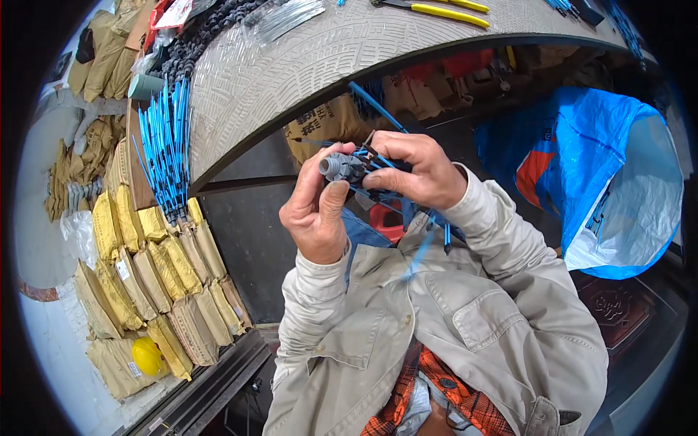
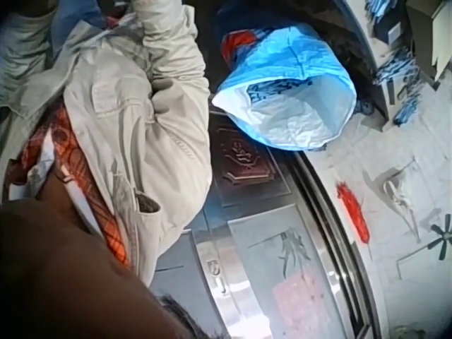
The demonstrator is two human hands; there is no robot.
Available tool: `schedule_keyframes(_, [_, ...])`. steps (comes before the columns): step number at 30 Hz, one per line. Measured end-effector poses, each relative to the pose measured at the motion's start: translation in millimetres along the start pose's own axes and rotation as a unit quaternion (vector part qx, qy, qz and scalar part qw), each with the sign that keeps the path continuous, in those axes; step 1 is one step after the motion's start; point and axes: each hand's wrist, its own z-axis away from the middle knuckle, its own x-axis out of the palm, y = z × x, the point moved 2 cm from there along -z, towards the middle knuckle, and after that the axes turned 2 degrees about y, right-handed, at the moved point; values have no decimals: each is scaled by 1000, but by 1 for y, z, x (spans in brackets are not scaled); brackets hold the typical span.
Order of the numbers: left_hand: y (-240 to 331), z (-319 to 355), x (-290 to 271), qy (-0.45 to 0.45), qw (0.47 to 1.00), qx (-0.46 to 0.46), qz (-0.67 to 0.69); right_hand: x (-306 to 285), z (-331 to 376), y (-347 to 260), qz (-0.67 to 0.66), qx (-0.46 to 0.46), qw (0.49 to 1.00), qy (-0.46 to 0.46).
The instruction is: Assembling a wire harness by inserting blue cables into a central hub and securing them.
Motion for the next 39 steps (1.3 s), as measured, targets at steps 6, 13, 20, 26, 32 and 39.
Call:
schedule_keyframes(6, [-4,-2,-5,-28,999,24,14,9,-7,-4,-274,39,959,65])
schedule_keyframes(13, [1,3,-5,-9,1000,13,-7,7,-11,0,-203,-10,978,-45])
schedule_keyframes(20, [7,10,4,7,999,11,-39,11,-7,-6,-215,18,976,-11])
schedule_keyframes(26, [3,18,7,53,997,-13,-61,19,1,-10,-178,5,983,45])
schedule_keyframes(32, [-1,10,5,89,996,6,-12,17,22,2,42,-90,992,73])
schedule_keyframes(39, [-4,7,5,81,997,9,-10,-1,0,9,32,-85,996,16])
